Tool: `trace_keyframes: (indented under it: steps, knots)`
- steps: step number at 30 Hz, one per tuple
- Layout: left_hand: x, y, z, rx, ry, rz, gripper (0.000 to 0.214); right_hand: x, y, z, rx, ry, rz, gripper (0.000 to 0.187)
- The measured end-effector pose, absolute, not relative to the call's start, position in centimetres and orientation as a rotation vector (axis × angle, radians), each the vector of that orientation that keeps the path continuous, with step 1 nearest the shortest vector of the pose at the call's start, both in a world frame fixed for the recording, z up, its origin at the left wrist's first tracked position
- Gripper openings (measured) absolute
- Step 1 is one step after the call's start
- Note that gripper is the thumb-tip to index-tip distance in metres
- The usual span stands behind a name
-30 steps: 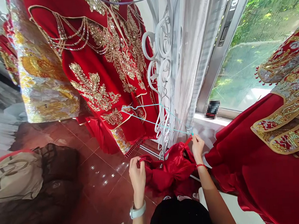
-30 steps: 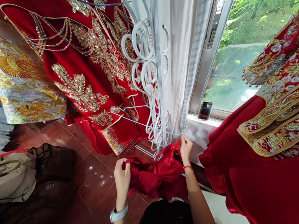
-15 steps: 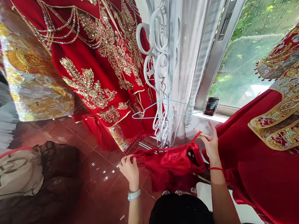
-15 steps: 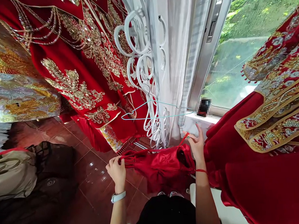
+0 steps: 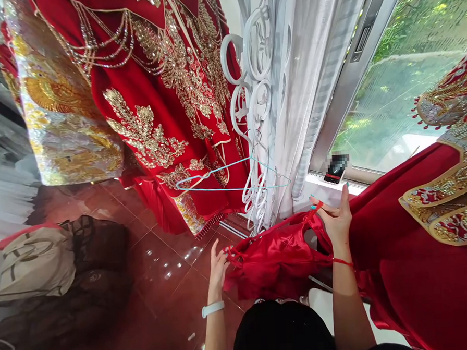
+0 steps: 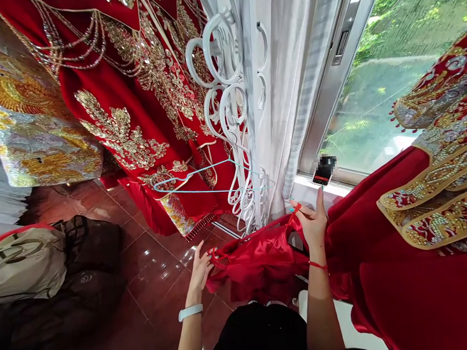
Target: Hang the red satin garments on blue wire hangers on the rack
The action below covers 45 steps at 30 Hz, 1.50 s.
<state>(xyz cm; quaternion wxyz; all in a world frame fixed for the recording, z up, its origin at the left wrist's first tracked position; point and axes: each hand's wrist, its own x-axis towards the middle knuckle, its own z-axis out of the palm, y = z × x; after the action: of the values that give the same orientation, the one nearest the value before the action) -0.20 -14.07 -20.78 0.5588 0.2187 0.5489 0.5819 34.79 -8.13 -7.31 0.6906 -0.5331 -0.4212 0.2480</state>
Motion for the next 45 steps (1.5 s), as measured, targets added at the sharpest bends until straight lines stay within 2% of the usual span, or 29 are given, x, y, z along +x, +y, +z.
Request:
trace_keyframes:
  steps: [3,6,11,16,20,24,26,29,33,41,45]
  knots:
    - [1.0,-14.5,-21.5,0.518,1.292,1.436,0.115,35.0,-8.0,-7.3,-1.203,-0.945,0.528,0.114]
    - [1.9,-14.4,-22.5,0.536,1.351,1.474,0.120,35.5,-7.8,-7.2,-1.193,-0.938,0.508,0.118]
    - [1.2,-13.5,-24.6,0.591,1.540,1.481,0.113,36.8,-7.6,-7.3,-1.170,-0.954,0.578,0.130]
    - [-0.7,-13.4,-25.7,0.839,1.947,1.491,0.096,38.1,-6.8,-7.8,-1.123,-0.913,0.638,0.137]
    - [-0.4,-13.5,-25.1,0.787,1.768,1.548,0.092,38.7,-4.7,-8.0,-1.079,-0.900,0.683,0.140]
    - [0.5,-12.9,-24.4,0.500,1.551,1.733,0.099,38.5,-2.4,-7.4,-1.042,-0.960,0.793,0.143]
    - [0.6,-12.7,-24.3,0.382,1.496,1.767,0.101,38.0,-1.5,-6.8,-1.021,-1.029,0.893,0.140]
    - [0.4,-12.7,-24.3,0.266,1.478,1.750,0.097,36.9,-0.5,-6.1,-0.993,-1.113,1.003,0.125]
    - [0.5,-13.4,-24.3,0.236,1.476,1.736,0.096,35.7,0.7,-5.3,-0.992,-1.173,0.959,0.108]
    - [0.9,-14.8,-23.6,0.236,1.448,1.691,0.116,33.9,2.4,-4.2,-0.962,-1.239,0.965,0.112]
    - [0.7,-15.0,-23.1,0.319,1.496,1.676,0.123,32.8,2.1,-3.8,-0.983,-1.300,0.910,0.091]
